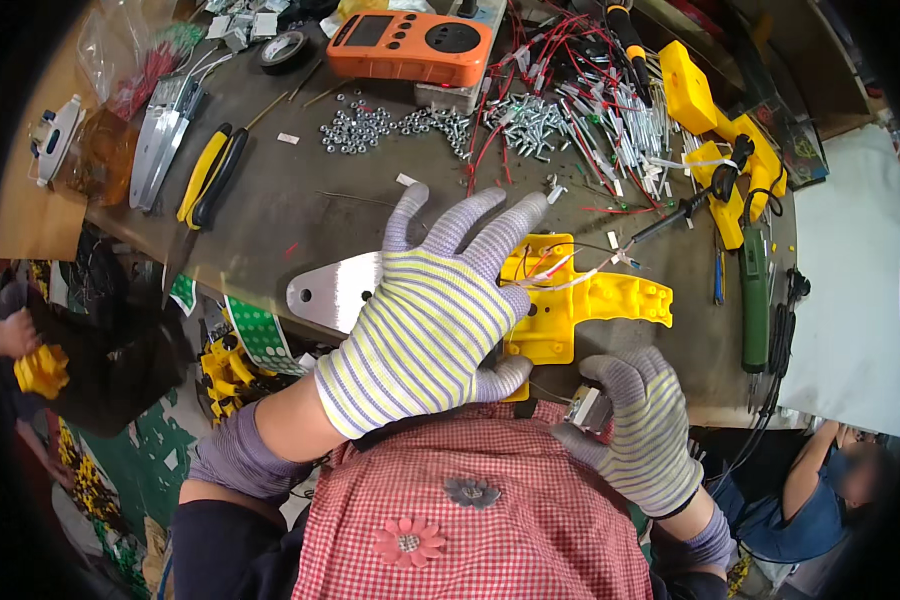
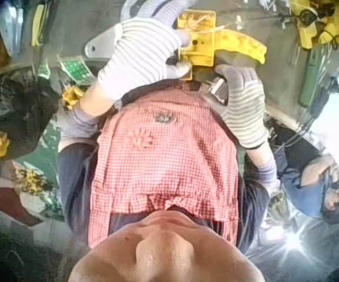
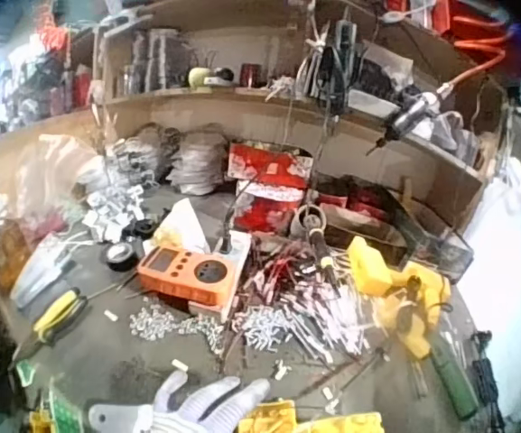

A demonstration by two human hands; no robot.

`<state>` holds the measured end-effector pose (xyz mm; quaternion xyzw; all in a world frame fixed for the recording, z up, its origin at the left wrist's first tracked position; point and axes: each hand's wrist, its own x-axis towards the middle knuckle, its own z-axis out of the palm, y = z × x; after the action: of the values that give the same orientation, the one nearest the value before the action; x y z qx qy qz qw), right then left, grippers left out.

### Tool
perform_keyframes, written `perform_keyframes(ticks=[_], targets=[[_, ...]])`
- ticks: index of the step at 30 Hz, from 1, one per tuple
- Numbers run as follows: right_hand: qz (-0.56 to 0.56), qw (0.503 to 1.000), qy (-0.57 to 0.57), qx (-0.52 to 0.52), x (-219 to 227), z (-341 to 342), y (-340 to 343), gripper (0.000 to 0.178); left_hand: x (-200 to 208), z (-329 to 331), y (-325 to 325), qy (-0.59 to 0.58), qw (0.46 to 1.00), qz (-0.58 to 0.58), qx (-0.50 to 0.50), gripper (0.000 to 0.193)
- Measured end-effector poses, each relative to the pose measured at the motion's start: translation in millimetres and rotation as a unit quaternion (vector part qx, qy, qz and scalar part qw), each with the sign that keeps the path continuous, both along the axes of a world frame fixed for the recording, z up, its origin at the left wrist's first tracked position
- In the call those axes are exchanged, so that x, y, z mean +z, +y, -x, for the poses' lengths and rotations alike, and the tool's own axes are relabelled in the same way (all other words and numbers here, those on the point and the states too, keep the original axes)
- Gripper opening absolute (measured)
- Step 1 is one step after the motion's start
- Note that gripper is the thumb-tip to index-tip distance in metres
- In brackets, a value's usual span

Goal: Assembling and soldering components into a yellow plastic handheld enclosure, possibly a tool or sensor housing.

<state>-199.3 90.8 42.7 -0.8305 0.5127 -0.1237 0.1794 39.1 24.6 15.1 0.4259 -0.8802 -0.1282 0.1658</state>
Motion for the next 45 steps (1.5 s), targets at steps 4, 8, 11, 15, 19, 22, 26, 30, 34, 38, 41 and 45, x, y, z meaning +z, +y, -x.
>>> perform_keyframes(ticks=[4, 8, 11, 15, 19, 22, 26, 30, 34, 38, 41, 45], targets=[[-0.037, 0.996, -0.074, -0.034, 0, 11, 9, 0.056, -5, -2, 0, 0.02, 1.0, 0.012, 0.013, 0.046], [-0.019, 0.988, -0.143, -0.057, 10, 6, -19, 0.061, -3, -4, -1, 0.023, 1.0, 0.017, 0.007, 0.045], [-0.069, 0.97, -0.229, -0.037, 0, 17, -19, 0.06, -5, -2, 2, 0.024, 1.0, 0.003, 0.006, 0.044], [-0.063, 0.963, -0.262, 0.001, -3, 15, -21, 0.058, -5, -2, 3, 0.036, 0.999, -0.013, 0.01, 0.041], [0.047, 0.974, -0.221, 0.03, -1, 1, -33, 0.045, -5, -3, 4, 0.033, 0.999, -0.011, 0.016, 0.041], [-0.075, 0.922, -0.37, -0.09, -10, -10, -28, 0.04, -6, -3, 2, 0.035, 0.999, -0.014, 0.011, 0.042], [-0.086, 0.941, -0.304, -0.124, 7, -20, -32, 0.039, -9, -4, 2, 0.051, 0.999, -0.006, 0.008, 0.046], [-0.051, 0.985, -0.158, -0.047, 19, -19, -36, 0.04, -11, -6, 2, 0.053, 0.999, -0.005, 0.006, 0.048], [-0.043, 0.981, -0.181, 0.064, 22, 0, -47, 0.042, -13, -5, 2, 0.065, 0.998, 0.0, 0.007, 0.048], [-0.064, 0.989, -0.135, 0.003, 23, -10, -45, 0.045, -11, -5, 2, 0.063, 0.998, -0.014, 0.003, 0.048], [0.006, 0.999, -0.033, -0.003, 17, -32, -45, 0.044, -12, -5, 1, 0.065, 0.998, -0.007, 0.004, 0.048], [0.023, 1.0, -0.004, -0.002, 7, -41, -44, 0.042, -14, -4, 2, 0.062, 0.998, 0.007, 0.008, 0.051]])
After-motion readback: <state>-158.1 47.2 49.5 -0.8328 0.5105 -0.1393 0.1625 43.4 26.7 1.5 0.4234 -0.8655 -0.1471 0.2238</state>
